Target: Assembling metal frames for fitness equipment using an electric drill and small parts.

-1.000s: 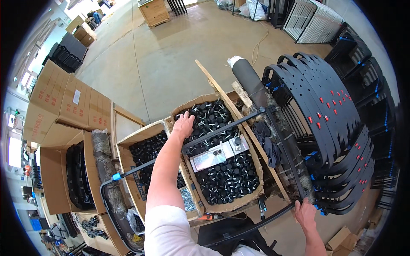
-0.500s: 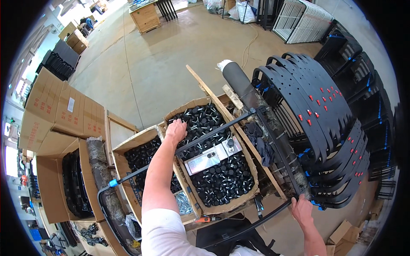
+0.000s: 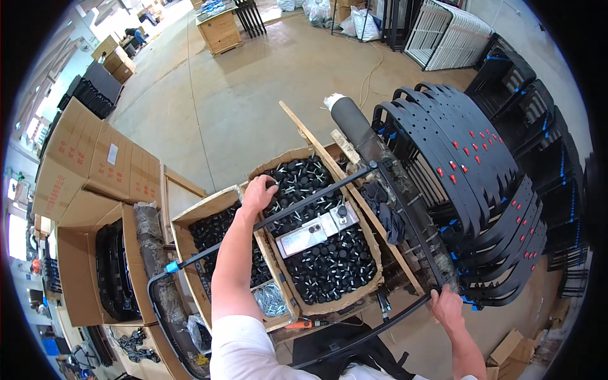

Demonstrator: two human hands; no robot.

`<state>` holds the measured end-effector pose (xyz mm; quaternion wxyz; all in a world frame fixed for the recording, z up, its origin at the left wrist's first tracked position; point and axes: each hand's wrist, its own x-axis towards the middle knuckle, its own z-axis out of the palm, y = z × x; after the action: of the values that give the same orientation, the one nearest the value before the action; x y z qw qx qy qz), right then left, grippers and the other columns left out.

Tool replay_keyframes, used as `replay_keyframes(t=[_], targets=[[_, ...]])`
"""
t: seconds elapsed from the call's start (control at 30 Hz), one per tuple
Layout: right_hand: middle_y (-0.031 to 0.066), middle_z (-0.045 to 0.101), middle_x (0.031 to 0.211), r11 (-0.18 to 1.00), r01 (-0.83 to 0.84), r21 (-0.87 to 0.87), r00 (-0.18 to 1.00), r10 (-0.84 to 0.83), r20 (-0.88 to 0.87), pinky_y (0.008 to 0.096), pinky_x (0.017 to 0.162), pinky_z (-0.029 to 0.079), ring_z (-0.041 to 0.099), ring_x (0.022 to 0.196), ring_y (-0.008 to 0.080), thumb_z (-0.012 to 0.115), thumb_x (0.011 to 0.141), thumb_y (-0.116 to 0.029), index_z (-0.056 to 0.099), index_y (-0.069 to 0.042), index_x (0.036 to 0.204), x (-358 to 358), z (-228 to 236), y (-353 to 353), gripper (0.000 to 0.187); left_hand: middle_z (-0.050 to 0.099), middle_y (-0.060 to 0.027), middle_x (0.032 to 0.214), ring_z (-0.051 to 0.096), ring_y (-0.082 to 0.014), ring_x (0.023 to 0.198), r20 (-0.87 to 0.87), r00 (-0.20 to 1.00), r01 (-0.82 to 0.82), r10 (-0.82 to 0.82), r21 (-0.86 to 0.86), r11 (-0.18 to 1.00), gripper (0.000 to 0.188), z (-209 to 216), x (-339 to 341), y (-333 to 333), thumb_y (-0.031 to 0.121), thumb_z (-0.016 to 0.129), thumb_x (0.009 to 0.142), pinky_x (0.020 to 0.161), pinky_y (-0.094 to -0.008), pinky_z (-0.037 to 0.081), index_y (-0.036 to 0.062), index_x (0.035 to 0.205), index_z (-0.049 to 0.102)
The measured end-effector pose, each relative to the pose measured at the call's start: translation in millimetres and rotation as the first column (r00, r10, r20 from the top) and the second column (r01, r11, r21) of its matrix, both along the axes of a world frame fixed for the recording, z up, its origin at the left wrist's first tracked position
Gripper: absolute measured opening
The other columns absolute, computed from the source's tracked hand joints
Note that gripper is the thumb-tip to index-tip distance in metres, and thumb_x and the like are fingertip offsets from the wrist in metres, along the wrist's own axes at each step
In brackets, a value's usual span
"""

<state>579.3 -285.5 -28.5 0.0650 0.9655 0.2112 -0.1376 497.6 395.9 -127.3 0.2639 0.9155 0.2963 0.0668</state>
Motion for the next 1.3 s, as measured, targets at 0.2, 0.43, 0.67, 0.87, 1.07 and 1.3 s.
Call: replay_keyframes(t=[0.2, 0.43, 0.67, 0.87, 1.07, 1.3], targets=[[0.0277, 0.071, 0.076, 0.995, -0.09, 0.047, 0.994, 0.093, -0.054, 0.0543, 0.072, 0.059, 0.073, 0.077, 0.0467, 0.069, 0.097, -0.038, 0.065, 0.003, 0.089, 13.8, 13.1, 5.0, 0.042, 0.076, -0.0179, 0.117, 0.072, -0.0273, 0.111, 0.14, 0.966, -0.157, 0.216, -0.344, 0.926, 0.043, 14.8, -21.7, -5.2, 0.031, 0.068, 0.102, 0.099, -0.0389, 0.055, 0.0003, 0.132, 0.069], [0.0239, 0.074, 0.084, 0.959, -0.231, 0.162, 0.965, 0.247, -0.086, 0.0531, 0.08, 0.058, 0.074, 0.086, 0.0429, 0.07, 0.093, -0.035, 0.071, 0.001, 0.086, 40.2, 76.7, 70.9, 0.037, 0.071, -0.0141, 0.124, 0.072, -0.0266, 0.11, 0.345, 0.765, 0.037, 0.544, -0.867, 0.498, 0.047, 50.8, -54.9, -45.0, 0.036, 0.054, 0.114, 0.091, -0.0395, 0.062, -0.0012, 0.143, 0.06], [0.013, 0.074, 0.115, 0.46, 0.039, 0.887, 0.73, 0.593, -0.339, 0.0341, 0.079, 0.057, 0.069, 0.082, 0.0186, 0.075, 0.093, -0.017, 0.06, -0.004, 0.148, 6.5, 58.8, 248.0, 0.058, 0.072, -0.0164, 0.126, 0.072, -0.0303, 0.114, 0.336, 0.737, 0.28, 0.586, -0.942, 0.187, 0.044, 106.8, -106.2, -187.6, 0.036, 0.042, 0.117, 0.096, -0.0471, 0.06, -0.0001, 0.137, 0.06], [0.0246, 0.073, 0.127, 0.359, -0.092, 0.929, 0.676, 0.708, -0.207, 0.0419, 0.097, 0.058, 0.073, 0.116, 0.0369, 0.077, 0.094, -0.021, 0.066, -0.002, 0.141, -87.2, 38.0, 267.1, 0.052, 0.07, -0.0152, 0.129, 0.068, -0.0289, 0.12, 0.218, 0.685, 0.333, 0.695, -0.942, -0.032, 0.047, 100.9, -180.5, -313.6, 0.038, 0.036, 0.118, 0.1, -0.0486, 0.058, 0.0032, 0.141, 0.058], [0.0063, 0.073, 0.117, 0.242, 0.158, 0.957, 0.755, 0.595, -0.275, 0.0282, 0.095, 0.053, 0.068, 0.105, 0.013, 0.062, 0.095, -0.003, 0.067, 0.002, 0.133, -114.8, 31.4, 249.8, 0.039, 0.072, -0.0149, 0.13, 0.073, -0.0258, 0.114, 0.17, 0.732, 0.065, 0.66, -0.981, 0.181, 0.037, 83.9, -267.2, -333.7, 0.03, 0.046, 0.117, 0.098, -0.0404, 0.059, 0.0027, 0.138, 0.058], [0.0078, 0.075, 0.111, 0.429, 0.474, 0.769, 0.582, 0.502, -0.639, 0.0239, 0.066, 0.053, 0.071, 0.084, 0.0108, 0.067, 0.103, -0.013, 0.064, 0.001, 0.144, -138.5, 45.3, 174.9, 0.043, 0.075, -0.0088, 0.124, 0.068, -0.0144, 0.114, 0.284, 0.92, 0.177, 0.27, -0.915, 0.361, 0.032, 68.9, -344.2, -376.9, 0.017, 0.058, 0.112, 0.102, -0.0305, 0.053, 0.0016, 0.14, 0.06]])
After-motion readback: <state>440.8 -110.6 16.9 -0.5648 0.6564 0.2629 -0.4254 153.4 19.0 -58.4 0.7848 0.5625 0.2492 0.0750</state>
